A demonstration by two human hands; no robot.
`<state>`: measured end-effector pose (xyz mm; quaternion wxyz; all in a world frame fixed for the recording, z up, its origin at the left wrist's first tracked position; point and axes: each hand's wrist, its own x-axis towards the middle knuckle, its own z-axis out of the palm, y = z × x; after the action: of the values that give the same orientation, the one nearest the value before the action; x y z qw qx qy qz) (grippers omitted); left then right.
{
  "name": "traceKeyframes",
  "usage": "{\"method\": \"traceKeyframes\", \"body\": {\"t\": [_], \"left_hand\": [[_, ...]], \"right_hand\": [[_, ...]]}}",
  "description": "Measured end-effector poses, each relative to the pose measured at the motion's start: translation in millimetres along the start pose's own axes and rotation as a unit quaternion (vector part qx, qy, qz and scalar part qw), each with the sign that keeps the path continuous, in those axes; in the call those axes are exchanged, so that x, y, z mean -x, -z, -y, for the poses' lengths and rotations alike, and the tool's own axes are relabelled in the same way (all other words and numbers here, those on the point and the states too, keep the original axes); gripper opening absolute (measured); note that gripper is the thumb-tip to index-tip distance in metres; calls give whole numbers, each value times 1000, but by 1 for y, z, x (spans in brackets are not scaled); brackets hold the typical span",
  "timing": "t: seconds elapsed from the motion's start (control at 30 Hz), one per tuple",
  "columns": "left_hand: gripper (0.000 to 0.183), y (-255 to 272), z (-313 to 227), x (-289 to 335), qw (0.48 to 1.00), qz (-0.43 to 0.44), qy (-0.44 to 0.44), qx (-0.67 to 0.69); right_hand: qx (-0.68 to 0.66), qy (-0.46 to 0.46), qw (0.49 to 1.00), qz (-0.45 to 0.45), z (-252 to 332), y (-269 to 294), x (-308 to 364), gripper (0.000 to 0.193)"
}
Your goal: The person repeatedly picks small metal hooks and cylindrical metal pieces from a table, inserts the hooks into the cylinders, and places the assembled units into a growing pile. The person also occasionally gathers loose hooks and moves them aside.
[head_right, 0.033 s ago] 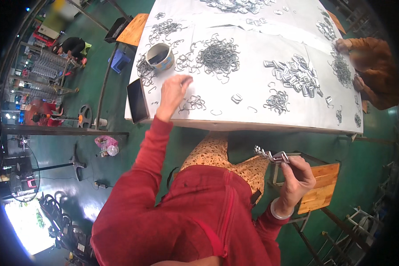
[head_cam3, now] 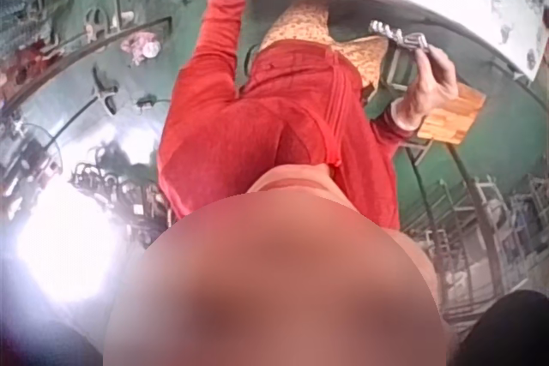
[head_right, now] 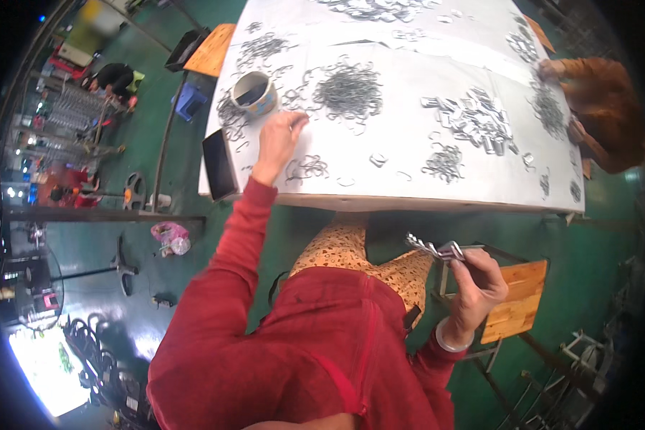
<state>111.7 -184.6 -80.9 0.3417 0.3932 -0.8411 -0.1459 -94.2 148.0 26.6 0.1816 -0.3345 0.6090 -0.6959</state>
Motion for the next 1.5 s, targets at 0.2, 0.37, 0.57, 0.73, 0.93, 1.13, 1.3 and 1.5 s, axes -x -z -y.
{"method": "traceKeyframes", "body": {"t": [0.2, 0.37, 0.57, 0.73, 0.93, 1.13, 1.3, 1.5], "left_hand": [[5, -51, 38, -47, 980, 119, -91, -129], [2, -32, 43, -42, 985, 81, -98, -114], [11, -13, -43, -27, 985, 66, -32, 159], [5, 12, -181, 32, 833, 225, 80, 498], [13, 9, -239, 50, 893, 149, -165, 393], [15, -5, -245, 46, 891, 151, -155, 398], [12, -14, -234, 49, 829, 232, -86, 502], [4, -15, -219, 55, 769, 279, -75, 570]], "right_hand": [[29, -79, 996, -14, 7, -2, -17, 15], [-6, -83, 996, -9, 1, -2, -19, 16], [-29, -118, 992, -25, 2, -7, -7, 16], [-31, -122, 991, -43, -10, -9, -3, 16], [-88, -92, 988, -86, -7, -9, 4, 19], [-55, -75, 994, -65, -2, -11, -4, 19], [31, 5, 1000, -2, -7, -5, -14, 17], [125, -14, 991, -49, -39, 40, -108, 13]]}}
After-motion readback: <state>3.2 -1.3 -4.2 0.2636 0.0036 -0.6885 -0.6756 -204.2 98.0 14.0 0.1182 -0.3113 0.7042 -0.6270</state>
